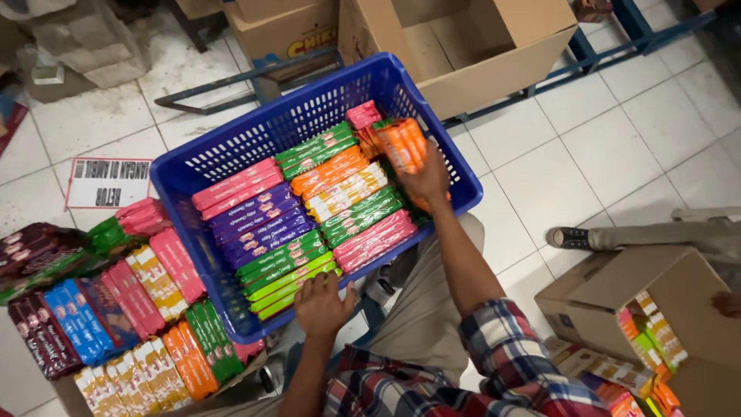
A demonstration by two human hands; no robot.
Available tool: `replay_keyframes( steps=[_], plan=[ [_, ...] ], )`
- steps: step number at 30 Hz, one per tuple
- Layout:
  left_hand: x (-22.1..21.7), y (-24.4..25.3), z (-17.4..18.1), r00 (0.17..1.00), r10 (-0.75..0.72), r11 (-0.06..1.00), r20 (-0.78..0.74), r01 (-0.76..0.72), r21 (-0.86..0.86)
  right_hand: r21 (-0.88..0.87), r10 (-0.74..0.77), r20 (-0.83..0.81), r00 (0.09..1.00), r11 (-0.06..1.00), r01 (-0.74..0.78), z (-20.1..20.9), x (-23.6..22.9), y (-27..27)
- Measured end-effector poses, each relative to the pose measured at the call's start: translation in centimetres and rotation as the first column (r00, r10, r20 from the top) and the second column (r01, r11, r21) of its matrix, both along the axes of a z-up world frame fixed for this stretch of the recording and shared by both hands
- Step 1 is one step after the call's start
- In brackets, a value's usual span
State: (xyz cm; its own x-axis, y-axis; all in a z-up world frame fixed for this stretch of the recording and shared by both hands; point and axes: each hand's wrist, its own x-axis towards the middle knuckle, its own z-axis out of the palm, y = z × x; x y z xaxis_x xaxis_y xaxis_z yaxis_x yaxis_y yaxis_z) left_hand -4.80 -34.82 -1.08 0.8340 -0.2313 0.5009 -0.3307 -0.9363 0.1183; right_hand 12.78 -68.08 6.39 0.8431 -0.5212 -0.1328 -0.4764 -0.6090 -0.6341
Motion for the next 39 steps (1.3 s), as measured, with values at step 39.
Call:
replay_keyframes(
  steps=[39],
  plan=[
    [0.9, -1.0, 8.6, 0.987, -0.045, 0.994, -0.157, 0.06, 0.093, 0.245, 0.144, -0.528, 0.837, 0.969, -0.012, -1.3, 1.2, 1.9]
  ],
)
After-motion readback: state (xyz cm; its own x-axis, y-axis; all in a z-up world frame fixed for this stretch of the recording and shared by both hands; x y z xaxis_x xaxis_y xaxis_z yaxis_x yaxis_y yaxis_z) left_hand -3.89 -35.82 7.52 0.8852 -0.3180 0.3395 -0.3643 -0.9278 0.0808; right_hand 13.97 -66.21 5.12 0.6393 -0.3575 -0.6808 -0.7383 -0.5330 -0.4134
